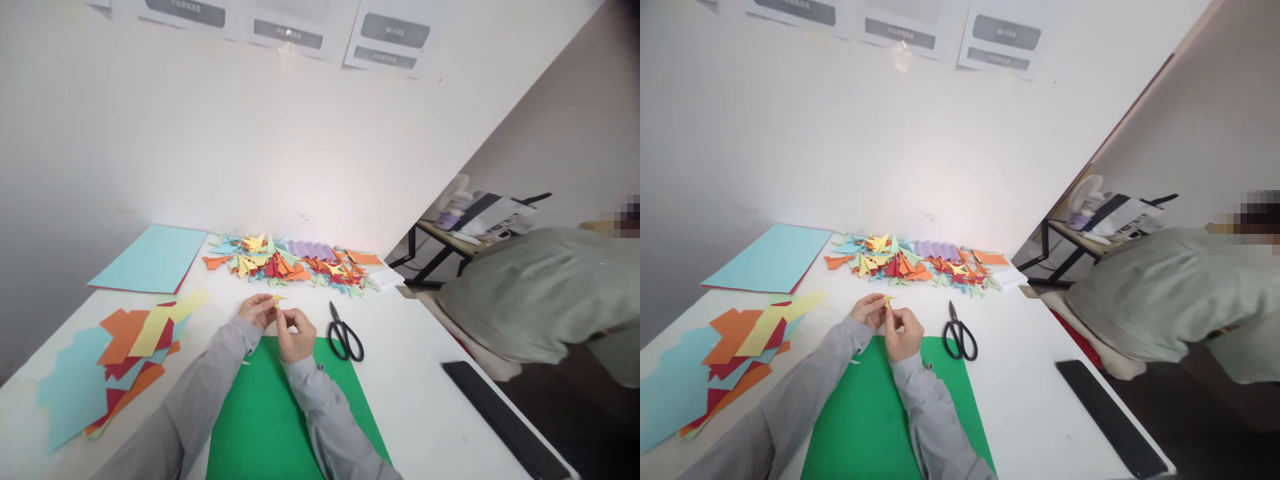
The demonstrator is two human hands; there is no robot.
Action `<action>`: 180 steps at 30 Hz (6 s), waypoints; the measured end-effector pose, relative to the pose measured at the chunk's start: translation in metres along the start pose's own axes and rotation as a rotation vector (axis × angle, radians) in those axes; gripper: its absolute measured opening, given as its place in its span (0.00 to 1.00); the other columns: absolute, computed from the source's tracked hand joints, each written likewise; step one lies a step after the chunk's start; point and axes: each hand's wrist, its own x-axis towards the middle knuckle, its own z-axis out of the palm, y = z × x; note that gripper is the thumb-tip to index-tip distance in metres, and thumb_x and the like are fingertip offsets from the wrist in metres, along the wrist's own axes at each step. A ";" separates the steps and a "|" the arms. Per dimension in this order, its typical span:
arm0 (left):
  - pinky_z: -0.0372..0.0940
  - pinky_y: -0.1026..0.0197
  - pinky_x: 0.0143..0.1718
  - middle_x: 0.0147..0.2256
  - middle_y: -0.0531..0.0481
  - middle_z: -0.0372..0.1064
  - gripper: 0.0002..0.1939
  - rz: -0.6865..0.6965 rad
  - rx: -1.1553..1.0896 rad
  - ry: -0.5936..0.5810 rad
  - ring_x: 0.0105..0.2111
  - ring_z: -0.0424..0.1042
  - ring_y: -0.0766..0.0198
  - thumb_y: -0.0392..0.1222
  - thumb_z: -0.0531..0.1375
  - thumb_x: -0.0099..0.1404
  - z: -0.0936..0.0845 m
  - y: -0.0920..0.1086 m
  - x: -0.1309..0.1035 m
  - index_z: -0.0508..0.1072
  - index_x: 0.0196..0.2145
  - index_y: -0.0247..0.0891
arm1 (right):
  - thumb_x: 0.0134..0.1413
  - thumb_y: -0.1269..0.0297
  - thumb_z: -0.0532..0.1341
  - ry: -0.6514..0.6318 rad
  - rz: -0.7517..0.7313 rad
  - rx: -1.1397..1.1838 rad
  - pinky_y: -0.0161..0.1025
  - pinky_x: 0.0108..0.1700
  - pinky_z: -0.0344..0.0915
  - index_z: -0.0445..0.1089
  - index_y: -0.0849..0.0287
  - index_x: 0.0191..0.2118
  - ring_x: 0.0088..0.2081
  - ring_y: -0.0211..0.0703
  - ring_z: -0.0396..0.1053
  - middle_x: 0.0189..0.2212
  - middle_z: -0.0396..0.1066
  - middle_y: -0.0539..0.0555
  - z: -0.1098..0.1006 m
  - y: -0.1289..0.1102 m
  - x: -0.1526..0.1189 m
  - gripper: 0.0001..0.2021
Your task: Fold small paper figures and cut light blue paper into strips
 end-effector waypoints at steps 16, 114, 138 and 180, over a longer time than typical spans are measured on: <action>0.65 0.68 0.21 0.19 0.51 0.70 0.07 0.013 0.042 -0.136 0.21 0.70 0.67 0.31 0.67 0.42 -0.003 -0.001 -0.009 0.73 0.21 0.34 | 0.52 0.67 0.54 -0.182 -0.082 0.017 0.34 0.26 0.58 0.64 0.58 0.23 0.21 0.36 0.61 0.18 0.64 0.49 -0.015 -0.014 -0.004 0.09; 0.67 0.70 0.17 0.21 0.47 0.72 0.06 -0.154 0.020 0.254 0.20 0.72 0.66 0.28 0.55 0.58 0.007 0.011 0.003 0.70 0.24 0.29 | 0.49 0.46 0.54 -0.516 1.025 0.925 0.28 0.12 0.57 0.65 0.64 0.46 0.16 0.31 0.60 0.25 0.69 0.54 -0.055 -0.035 -0.002 0.26; 0.62 0.69 0.17 0.21 0.47 0.72 0.09 -0.049 0.034 -0.044 0.20 0.71 0.65 0.31 0.68 0.40 -0.005 0.011 0.004 0.72 0.23 0.32 | 0.47 0.59 0.59 -0.463 1.047 1.059 0.30 0.14 0.57 0.66 0.60 0.41 0.18 0.33 0.60 0.25 0.67 0.52 -0.065 -0.047 -0.012 0.15; 0.62 0.69 0.17 0.22 0.52 0.66 0.15 -0.048 0.118 -0.339 0.21 0.69 0.67 0.32 0.70 0.35 -0.013 0.014 0.003 0.70 0.23 0.34 | 0.42 0.51 0.62 -0.590 1.060 0.555 0.25 0.07 0.51 0.65 0.65 0.44 0.09 0.28 0.53 0.11 0.60 0.43 -0.067 -0.073 -0.013 0.26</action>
